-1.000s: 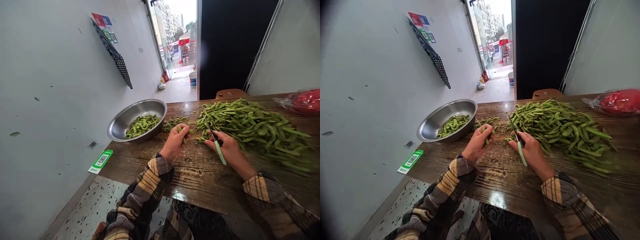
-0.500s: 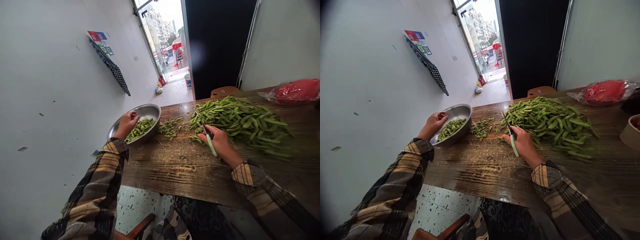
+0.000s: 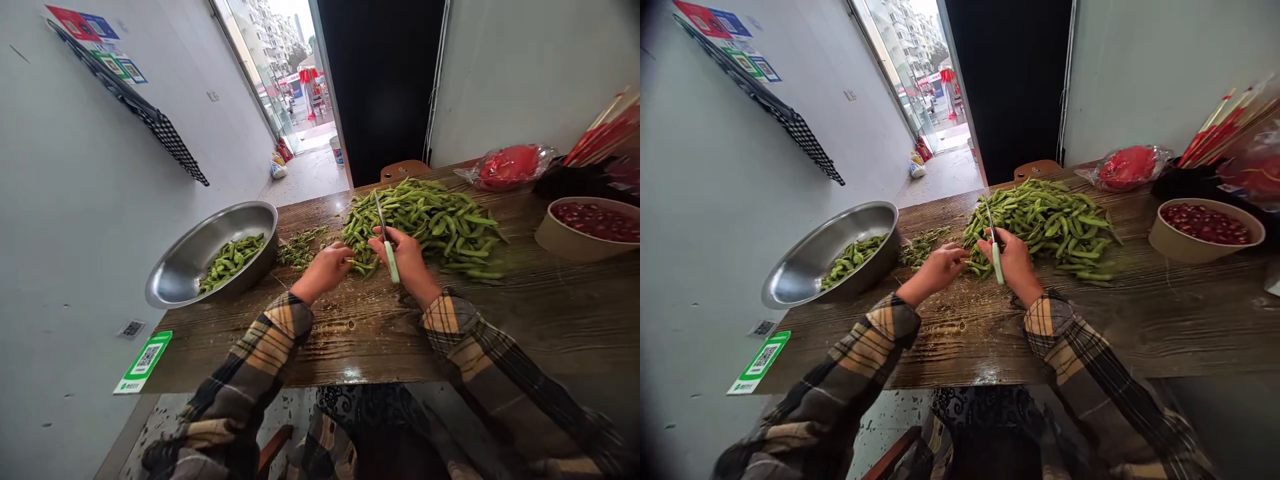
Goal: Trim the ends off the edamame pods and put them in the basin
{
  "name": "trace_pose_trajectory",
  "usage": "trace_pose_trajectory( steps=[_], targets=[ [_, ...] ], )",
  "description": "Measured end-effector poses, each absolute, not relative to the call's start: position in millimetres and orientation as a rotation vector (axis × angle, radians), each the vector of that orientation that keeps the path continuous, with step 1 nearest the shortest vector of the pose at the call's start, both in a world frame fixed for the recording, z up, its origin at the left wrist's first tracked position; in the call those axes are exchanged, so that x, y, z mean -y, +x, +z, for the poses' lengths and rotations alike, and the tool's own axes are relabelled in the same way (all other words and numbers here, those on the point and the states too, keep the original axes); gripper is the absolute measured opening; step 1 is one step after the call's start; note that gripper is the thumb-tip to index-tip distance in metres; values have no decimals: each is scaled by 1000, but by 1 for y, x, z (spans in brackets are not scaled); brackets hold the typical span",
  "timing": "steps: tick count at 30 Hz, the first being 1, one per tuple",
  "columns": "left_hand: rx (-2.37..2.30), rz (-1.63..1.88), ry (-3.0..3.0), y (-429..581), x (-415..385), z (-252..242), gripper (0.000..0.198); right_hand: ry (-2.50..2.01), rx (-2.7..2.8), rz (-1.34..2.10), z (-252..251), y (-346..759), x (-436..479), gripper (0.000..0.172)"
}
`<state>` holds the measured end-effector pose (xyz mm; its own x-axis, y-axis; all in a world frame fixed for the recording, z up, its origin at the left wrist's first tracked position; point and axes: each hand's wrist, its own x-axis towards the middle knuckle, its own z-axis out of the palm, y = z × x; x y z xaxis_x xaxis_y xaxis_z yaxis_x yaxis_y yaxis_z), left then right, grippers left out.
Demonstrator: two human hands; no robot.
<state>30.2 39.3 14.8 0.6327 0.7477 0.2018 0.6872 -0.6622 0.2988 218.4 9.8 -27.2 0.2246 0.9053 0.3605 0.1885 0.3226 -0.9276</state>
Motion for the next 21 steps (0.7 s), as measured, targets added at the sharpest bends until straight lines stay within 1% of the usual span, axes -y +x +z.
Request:
trace_pose_trajectory(
  steps=[4, 7, 10, 15, 18, 19, 21],
  targets=[
    [-1198, 286, 2798, 51, -37, -7, 22, -1174, 1312, 675, -26, 213, -10, 41],
    [-1288, 299, 2707, 49, -35, -12, 19, -1183, 1324, 655, -22, 210, -9, 37],
    [-1286, 356, 2613, 41, -30, -16, 15, -1183, 1338, 651, -21, 208, -9, 37],
    [-1163, 529, 2493, 26, -20, -14, 12, -1188, 1345, 678, -22, 208, -7, 39],
    [-1156, 748, 2215, 18, -19, -7, 2, -1186, 1342, 697, -21, 209, -5, 42],
    [-1152, 830, 2068, 15, -19, -4, 3, -1187, 1344, 698, -20, 210, -4, 42],
    [-1111, 948, 1753, 9, -18, 2, 13, -1195, 1365, 685, -18, 210, -1, 42]
  ],
)
